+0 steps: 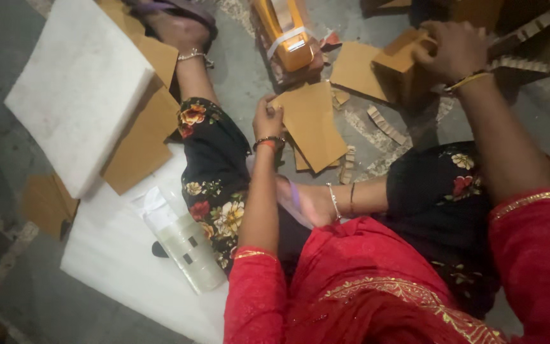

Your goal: The person sits on the floor and assembles small cardboard boxes by folding the flaps and securing them with clear adhesive tape. They repeatedly pick up flat cardboard pieces, fold them into box shapes, and use a tape dispenser to seal the edges.

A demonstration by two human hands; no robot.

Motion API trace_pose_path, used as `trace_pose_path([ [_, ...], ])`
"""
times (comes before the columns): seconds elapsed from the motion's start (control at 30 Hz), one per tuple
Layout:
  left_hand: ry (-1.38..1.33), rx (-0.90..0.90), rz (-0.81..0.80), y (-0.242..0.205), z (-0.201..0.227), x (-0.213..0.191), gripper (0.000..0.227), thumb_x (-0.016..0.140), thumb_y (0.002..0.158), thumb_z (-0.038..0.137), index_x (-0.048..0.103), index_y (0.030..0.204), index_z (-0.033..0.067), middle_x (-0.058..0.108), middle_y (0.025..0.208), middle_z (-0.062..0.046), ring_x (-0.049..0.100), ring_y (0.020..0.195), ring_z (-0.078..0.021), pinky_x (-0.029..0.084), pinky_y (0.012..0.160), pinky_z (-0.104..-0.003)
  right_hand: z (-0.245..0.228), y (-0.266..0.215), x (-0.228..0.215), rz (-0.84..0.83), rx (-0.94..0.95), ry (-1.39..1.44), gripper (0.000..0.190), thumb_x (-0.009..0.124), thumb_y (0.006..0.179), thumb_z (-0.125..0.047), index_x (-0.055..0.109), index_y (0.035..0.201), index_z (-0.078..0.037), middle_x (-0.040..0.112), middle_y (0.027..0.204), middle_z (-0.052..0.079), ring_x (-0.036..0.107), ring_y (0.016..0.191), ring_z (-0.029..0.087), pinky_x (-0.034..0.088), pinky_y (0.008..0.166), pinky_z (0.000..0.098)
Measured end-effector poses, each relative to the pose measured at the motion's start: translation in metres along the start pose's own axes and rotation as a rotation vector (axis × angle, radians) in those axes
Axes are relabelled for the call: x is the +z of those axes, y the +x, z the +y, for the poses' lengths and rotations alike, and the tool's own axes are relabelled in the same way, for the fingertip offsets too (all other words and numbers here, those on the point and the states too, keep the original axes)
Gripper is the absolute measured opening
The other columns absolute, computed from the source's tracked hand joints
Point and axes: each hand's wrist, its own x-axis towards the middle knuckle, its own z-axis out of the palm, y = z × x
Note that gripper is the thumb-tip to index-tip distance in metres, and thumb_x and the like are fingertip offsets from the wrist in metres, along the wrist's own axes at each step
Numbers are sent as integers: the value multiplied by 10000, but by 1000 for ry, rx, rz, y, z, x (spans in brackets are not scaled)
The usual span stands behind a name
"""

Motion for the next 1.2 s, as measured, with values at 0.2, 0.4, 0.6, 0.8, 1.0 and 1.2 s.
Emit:
trace_pose_path([
  [0.2, -63, 93, 14, -2, -2, 3, 348, 708, 871, 105, 651, 1205, 185, 722, 1047, -60, 737, 836, -155, 650, 564, -313, 31, -5, 32, 229, -274, -58, 551, 753, 945, -539, 649, 1326, -154, 655, 1389, 214, 621, 1199, 451, 492, 974, 530],
  [0.4, 152, -77, -9, -3, 5, 4, 387, 712, 879, 158, 638, 1257, 187, 750, 938, -98, 758, 768, -236, 596, 646, -343, 30, 1, 19, -149, 178, 289, 831, 835, 824, -517, 543, 1438, -41, 613, 1312, 274, 595, 1191, 455, 485, 972, 542],
  [0.6, 185, 133, 29, 3, -12, 6, 594, 855, 768, 169, 554, 1279, 136, 758, 1003, -120, 737, 901, -245, 577, 798, -370, -4, -31, -45, -474, 97, 554, 591, 790, 935, -349, 615, 1434, -85, 658, 1315, 145, 628, 1128, 287, 516, 916, 446],
  [0.8, -156, -45, -153, 12, -22, 10, 539, 667, 812, -5, 601, 1318, 168, 732, 1002, -97, 715, 837, -194, 615, 698, -338, -121, -47, -43, -225, -805, 522, 250, 778, 844, -208, 720, 1074, -132, 698, 1069, 81, 680, 968, 258, 572, 838, 384],
  [1.0, -233, -237, -119, 3, -6, 3, 516, 563, 829, -112, 624, 1267, 154, 715, 981, -37, 660, 689, -148, 527, 511, -284, -153, -67, -47, -253, -961, 257, 428, 716, 751, -51, 764, 1130, -243, 715, 1063, 69, 692, 978, 297, 567, 806, 400],
  [1.2, -227, -85, -168, 3, -4, 7, 522, 610, 826, -108, 610, 1262, 180, 696, 983, -38, 700, 736, -86, 576, 530, -258, -165, -72, -56, 317, -697, 102, 634, 742, 685, -436, 634, 1264, -201, 707, 1116, 181, 684, 1001, 346, 566, 787, 418],
])
